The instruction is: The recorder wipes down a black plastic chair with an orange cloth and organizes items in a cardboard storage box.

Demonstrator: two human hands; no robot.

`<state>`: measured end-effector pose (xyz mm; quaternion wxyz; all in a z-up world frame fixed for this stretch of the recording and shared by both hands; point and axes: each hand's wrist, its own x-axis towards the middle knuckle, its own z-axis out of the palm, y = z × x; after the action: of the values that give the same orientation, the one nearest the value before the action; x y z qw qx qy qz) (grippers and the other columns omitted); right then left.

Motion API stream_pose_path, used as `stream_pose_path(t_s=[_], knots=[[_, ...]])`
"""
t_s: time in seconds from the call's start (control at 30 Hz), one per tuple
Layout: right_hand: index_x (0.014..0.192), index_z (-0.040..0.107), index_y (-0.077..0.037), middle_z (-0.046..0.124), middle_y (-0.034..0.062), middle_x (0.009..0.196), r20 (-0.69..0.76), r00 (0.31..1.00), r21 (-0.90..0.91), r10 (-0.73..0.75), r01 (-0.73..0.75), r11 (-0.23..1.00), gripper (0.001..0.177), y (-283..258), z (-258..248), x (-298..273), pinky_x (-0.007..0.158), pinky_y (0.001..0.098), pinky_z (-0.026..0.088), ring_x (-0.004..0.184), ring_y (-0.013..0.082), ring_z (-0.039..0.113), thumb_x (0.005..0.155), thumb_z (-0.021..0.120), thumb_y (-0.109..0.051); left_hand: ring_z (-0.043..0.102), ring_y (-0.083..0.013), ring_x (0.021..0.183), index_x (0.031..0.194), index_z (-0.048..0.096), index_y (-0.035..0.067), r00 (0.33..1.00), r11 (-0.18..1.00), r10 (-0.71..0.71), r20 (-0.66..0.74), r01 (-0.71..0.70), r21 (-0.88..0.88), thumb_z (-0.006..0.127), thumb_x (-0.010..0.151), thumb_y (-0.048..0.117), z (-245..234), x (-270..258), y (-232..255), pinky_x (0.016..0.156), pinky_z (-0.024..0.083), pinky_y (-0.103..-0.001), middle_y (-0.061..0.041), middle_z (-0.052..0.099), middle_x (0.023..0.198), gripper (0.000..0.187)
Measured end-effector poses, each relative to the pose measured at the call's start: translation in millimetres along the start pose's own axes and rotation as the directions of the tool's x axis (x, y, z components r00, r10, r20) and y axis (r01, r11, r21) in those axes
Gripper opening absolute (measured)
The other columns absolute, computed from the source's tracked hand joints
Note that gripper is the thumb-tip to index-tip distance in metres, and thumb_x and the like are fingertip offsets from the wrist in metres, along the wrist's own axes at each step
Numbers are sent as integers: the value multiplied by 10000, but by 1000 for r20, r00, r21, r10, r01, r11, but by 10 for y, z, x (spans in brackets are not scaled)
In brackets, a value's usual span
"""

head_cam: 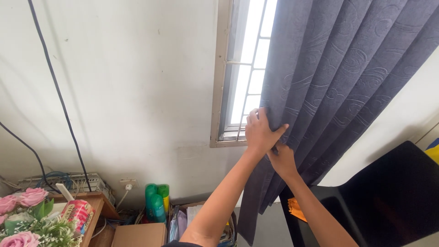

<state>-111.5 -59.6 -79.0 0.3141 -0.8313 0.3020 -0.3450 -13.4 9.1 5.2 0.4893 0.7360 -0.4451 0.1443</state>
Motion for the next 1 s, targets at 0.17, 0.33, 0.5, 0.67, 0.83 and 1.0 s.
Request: stream_pose_path(t_s=[0.17, 0.33, 0.5, 0.67, 0.83, 1.0], knots=[[1029, 756, -8, 786, 135, 904, 26, 999, -123, -37, 39, 992, 272, -172, -90, -57, 746, 354, 577, 794, 238, 778, 924, 712, -256, 645, -474, 1012, 1253, 467, -9, 997, 989, -79, -9, 77, -123, 739, 776, 180, 140, 49, -308, 816, 507, -554, -283, 636, 1122, 581], [996, 784, -26, 797, 120, 961, 54, 997, -116, -62, 68, 991, 294, -295, -130, -135, 805, 340, 574, 901, 219, 773, 905, 740, -302, 652, -504, 959, 1309, 424, 14, 984, 969, -174, 38, 178, -168, 582, 838, 7, 19, 105, -401, 827, 485, -600, -282, 673, 993, 497], [1380, 617, -88, 745, 149, 1154, -32, 996, 129, 83, -78, 989, 520, -8, -98, -154, 931, 425, 559, 1075, 241, 733, 891, 670, -258, 660, -510, 978, 1323, 451, 37, 984, 881, -148, 98, 176, -439, 512, 881, 25, -96, 19, -484, 839, 473, -567, -320, 680, 964, 446], [1558, 268, -16, 483, 222, 1485, -93, 909, 100, 405, -397, 913, 840, -211, -296, 17, 1066, 479, 490, 1261, 345, 591, 918, 710, -332, 702, -385, 999, 1292, 572, 18, 964, 791, -98, 245, 225, -569, 542, 988, 316, -306, -119, -277, 879, 512, -461, -264, 715, 1022, 427], [1602, 4, -40, 317, 242, 1582, -18, 931, 254, 365, -349, 902, 1027, 108, -269, 368, 1130, 477, 408, 1403, 357, 450, 895, 693, -325, 725, -298, 1005, 1163, 711, -3, 902, 814, -51, 428, 286, -506, 631, 929, 575, -458, -69, -155, 875, 546, -410, -199, 754, 1020, 628], [1645, 277, -105, 398, 187, 1620, 211, 911, 369, 354, -410, 834, 656, -66, -279, 584, 1161, 504, 312, 1482, 331, 369, 1030, 458, -246, 757, -328, 931, 1041, 772, 16, 924, 884, -13, 382, 190, -428, 691, 851, 567, -328, -53, -305, 818, 568, -437, -181, 772, 936, 588]])
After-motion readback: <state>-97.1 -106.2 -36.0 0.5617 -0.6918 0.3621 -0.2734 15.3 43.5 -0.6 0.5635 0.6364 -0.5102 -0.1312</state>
